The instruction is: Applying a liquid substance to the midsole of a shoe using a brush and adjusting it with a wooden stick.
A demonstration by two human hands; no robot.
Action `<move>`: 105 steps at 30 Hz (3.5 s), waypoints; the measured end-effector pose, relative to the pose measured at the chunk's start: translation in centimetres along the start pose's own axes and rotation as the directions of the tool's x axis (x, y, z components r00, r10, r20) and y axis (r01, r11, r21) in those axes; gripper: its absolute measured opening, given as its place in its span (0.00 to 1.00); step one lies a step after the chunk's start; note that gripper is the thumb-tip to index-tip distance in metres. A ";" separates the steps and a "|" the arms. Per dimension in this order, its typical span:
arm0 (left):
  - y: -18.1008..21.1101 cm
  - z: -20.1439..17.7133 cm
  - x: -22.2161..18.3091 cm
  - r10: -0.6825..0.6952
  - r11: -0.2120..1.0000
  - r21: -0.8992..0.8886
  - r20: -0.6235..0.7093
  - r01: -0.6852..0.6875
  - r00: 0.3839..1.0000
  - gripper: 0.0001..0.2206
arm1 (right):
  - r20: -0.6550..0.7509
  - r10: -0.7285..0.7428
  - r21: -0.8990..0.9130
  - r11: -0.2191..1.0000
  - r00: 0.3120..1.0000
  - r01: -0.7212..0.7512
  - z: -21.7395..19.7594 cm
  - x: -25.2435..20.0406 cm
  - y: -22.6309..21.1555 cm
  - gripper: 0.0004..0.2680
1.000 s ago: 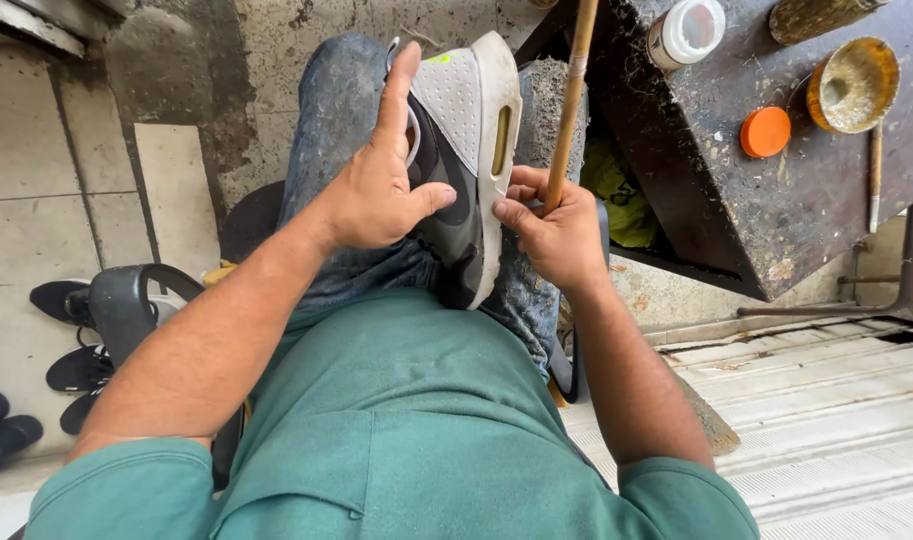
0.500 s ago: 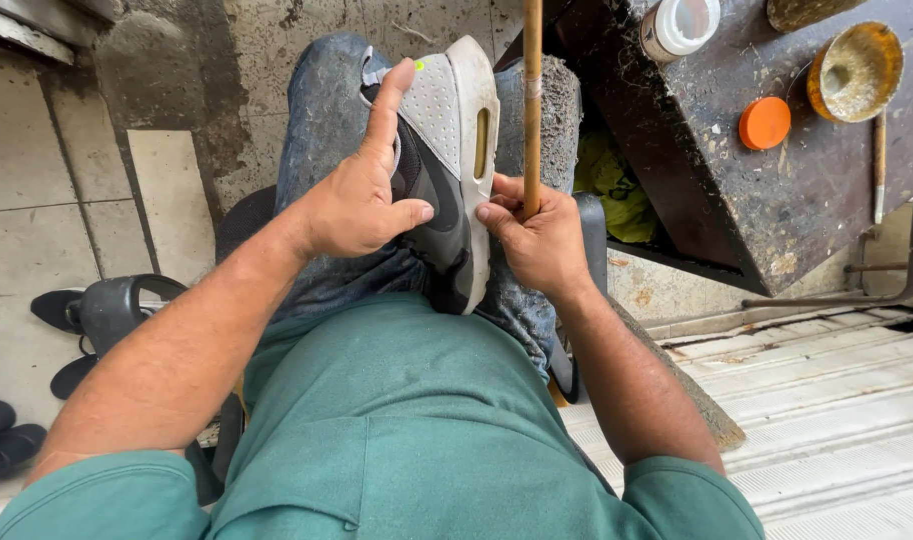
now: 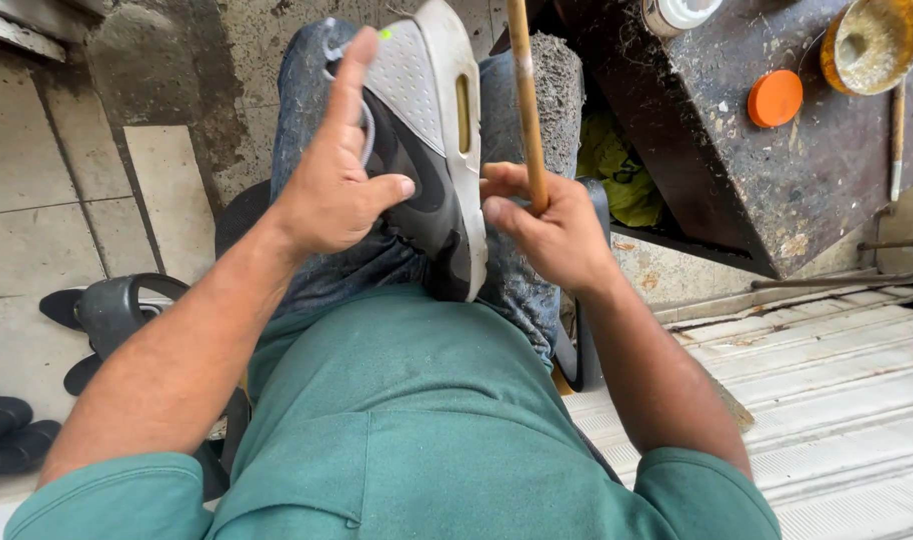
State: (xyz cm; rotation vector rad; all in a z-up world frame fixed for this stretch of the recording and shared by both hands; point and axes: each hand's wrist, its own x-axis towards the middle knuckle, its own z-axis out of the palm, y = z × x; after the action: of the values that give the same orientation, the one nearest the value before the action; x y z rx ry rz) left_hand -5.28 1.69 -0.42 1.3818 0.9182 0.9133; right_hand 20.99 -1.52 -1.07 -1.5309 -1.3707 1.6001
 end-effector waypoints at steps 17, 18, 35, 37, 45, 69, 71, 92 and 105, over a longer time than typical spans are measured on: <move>5.4 -4.8 -6.8 -0.276 0.553 0.743 -0.265 0.378 0.924 0.34 | 0.036 -0.685 -0.897 0.298 0.727 0.325 0.5 -3.0 0.3 0.12; 3.6 -5.3 -8.3 0.280 0.343 0.938 -0.149 0.046 0.948 0.24 | 0.091 -0.714 -0.903 0.235 0.694 0.360 0.5 -2.8 0.5 0.12; -2.7 0.5 0.7 0.455 0.398 0.757 0.328 -0.519 0.828 0.11 | 0.214 -0.753 -0.944 0.004 0.622 0.330 2.1 -2.9 -0.6 0.14; -2.7 0.7 0.8 0.475 0.383 0.757 0.331 -0.530 0.816 0.09 | 0.231 -0.768 -0.945 -0.033 0.597 0.324 2.1 -2.6 -1.2 0.14; -3.4 1.0 1.2 0.551 0.353 0.777 0.277 -0.521 0.787 0.10 | 0.256 -0.749 -0.951 -0.081 0.611 0.299 2.0 -1.8 -1.5 0.11; 3.1 2.1 1.2 0.611 0.631 0.594 0.017 -0.499 0.791 0.11 | -0.130 -0.743 0.045 0.657 0.656 0.753 -10.2 -6.3 -5.9 0.22; 3.9 2.7 1.3 0.628 0.601 0.624 0.019 -0.500 0.778 0.12 | -0.061 -0.789 -0.064 0.614 0.611 0.787 -7.6 -5.8 -7.7 0.24; 1.2 1.6 -0.8 0.274 0.962 0.057 -0.220 -0.269 0.936 0.12 | -0.105 -0.869 0.232 0.452 0.484 0.861 -1.2 -1.0 -5.9 0.19; 4.6 1.1 -1.0 0.561 0.824 0.203 -0.158 -0.529 0.812 0.16 | -0.227 -0.912 0.026 0.344 0.341 0.939 4.1 1.4 -6.1 0.13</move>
State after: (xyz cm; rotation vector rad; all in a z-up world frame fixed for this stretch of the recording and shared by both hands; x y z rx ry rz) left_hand -4.56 0.29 4.19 1.7492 0.7606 1.4792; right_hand 15.22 0.61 3.24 -0.4678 -1.5231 0.7343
